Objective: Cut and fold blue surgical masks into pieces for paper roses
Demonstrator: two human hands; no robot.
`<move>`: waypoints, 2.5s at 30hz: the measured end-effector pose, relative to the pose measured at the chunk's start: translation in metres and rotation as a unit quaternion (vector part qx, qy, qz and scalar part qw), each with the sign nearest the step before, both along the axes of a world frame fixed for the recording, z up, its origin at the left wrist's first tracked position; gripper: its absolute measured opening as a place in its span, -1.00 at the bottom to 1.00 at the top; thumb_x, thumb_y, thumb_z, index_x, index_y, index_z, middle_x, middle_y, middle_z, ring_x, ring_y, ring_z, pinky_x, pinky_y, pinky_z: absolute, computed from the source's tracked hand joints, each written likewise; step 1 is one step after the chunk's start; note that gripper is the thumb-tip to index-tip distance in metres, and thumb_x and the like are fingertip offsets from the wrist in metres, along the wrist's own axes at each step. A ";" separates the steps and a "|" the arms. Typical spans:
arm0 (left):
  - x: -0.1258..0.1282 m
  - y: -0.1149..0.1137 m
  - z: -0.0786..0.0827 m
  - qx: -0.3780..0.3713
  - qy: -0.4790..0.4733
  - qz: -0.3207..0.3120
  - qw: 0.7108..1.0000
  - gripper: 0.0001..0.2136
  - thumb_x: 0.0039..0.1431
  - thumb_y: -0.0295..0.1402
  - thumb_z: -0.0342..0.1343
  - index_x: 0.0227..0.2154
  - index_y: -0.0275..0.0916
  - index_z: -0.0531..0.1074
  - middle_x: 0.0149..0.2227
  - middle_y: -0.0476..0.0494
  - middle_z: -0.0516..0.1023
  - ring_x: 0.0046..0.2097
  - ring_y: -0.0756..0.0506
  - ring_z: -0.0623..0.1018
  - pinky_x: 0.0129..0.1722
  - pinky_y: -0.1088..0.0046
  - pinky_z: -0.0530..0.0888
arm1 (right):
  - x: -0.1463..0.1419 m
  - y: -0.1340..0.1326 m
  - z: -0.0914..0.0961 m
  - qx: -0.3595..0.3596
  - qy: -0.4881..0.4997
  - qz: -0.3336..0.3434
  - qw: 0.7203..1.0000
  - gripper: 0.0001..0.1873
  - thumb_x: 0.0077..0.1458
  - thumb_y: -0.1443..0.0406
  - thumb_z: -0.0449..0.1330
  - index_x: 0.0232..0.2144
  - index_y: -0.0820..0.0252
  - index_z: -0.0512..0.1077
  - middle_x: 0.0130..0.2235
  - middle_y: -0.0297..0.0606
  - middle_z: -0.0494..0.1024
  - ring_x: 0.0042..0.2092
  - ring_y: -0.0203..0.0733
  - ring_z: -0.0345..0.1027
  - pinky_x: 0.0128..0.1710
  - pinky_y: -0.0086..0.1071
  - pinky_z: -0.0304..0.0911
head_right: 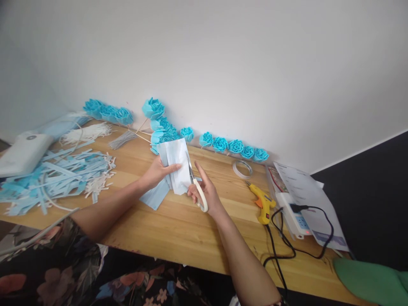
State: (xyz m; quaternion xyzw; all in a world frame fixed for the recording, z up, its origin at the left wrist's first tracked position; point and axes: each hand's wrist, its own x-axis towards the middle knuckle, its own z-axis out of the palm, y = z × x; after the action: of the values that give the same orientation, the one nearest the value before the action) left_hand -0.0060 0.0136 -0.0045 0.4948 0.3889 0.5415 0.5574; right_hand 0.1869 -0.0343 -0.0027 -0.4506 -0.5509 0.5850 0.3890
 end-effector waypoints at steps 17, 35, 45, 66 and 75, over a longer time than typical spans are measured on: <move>-0.005 0.004 0.004 0.037 -0.030 0.007 0.999 -0.26 0.00 -0.19 0.33 0.25 -0.20 0.24 0.18 -0.26 0.43 0.20 -0.29 0.41 0.20 0.08 0.35 | -0.002 -0.001 0.003 -0.018 0.000 0.027 0.999 0.24 -0.04 -0.09 0.32 0.43 0.15 -0.29 -0.55 -0.44 0.42 -0.63 -0.38 0.19 -0.67 -0.51 0.11; -0.003 0.000 -0.001 0.135 0.088 -0.020 0.987 -0.24 0.07 -0.17 0.28 0.32 -0.14 0.14 0.37 -0.22 0.17 0.32 -0.29 0.27 0.30 0.12 0.24 | 0.002 -0.002 0.006 0.063 -0.067 0.048 0.995 0.13 0.04 -0.23 0.16 0.42 0.15 -0.22 -0.51 -0.41 0.38 -0.58 -0.33 0.20 -0.60 -0.43 0.15; -0.003 0.003 -0.004 0.144 0.098 -0.026 0.984 -0.21 0.08 -0.13 0.27 0.34 -0.13 0.09 0.38 -0.23 0.13 0.33 -0.29 0.26 0.30 0.13 0.24 | -0.001 -0.004 0.008 0.062 -0.055 0.027 0.996 0.14 0.05 -0.21 0.18 0.41 0.23 -0.20 -0.49 -0.38 0.37 -0.60 -0.34 0.15 -0.64 -0.43 0.12; -0.003 0.002 -0.005 0.131 0.082 -0.026 0.988 -0.21 0.07 -0.14 0.28 0.33 -0.12 0.10 0.37 -0.24 0.15 0.31 -0.28 0.29 0.29 0.12 0.26 | 0.000 -0.001 0.002 0.052 -0.070 0.001 0.996 0.14 0.02 -0.18 0.23 0.42 0.19 -0.17 -0.57 -0.47 0.35 -0.64 -0.36 0.18 -0.68 -0.47 0.13; -0.005 0.001 -0.004 0.123 0.068 -0.029 0.990 -0.26 0.15 -0.12 0.21 0.34 -0.15 0.08 0.27 -0.25 0.33 0.29 -0.28 0.31 0.28 0.09 0.26 | 0.001 -0.001 0.003 0.054 -0.055 0.014 0.997 0.19 -0.02 -0.22 0.22 0.42 0.21 -0.19 -0.58 -0.47 0.32 -0.62 -0.33 0.17 -0.65 -0.45 0.12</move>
State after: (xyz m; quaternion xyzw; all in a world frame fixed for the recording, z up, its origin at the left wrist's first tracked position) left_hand -0.0112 0.0142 -0.0089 0.6064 0.3415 0.5343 0.4798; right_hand 0.1876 -0.0357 0.0000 -0.4528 -0.6083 0.5339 0.3740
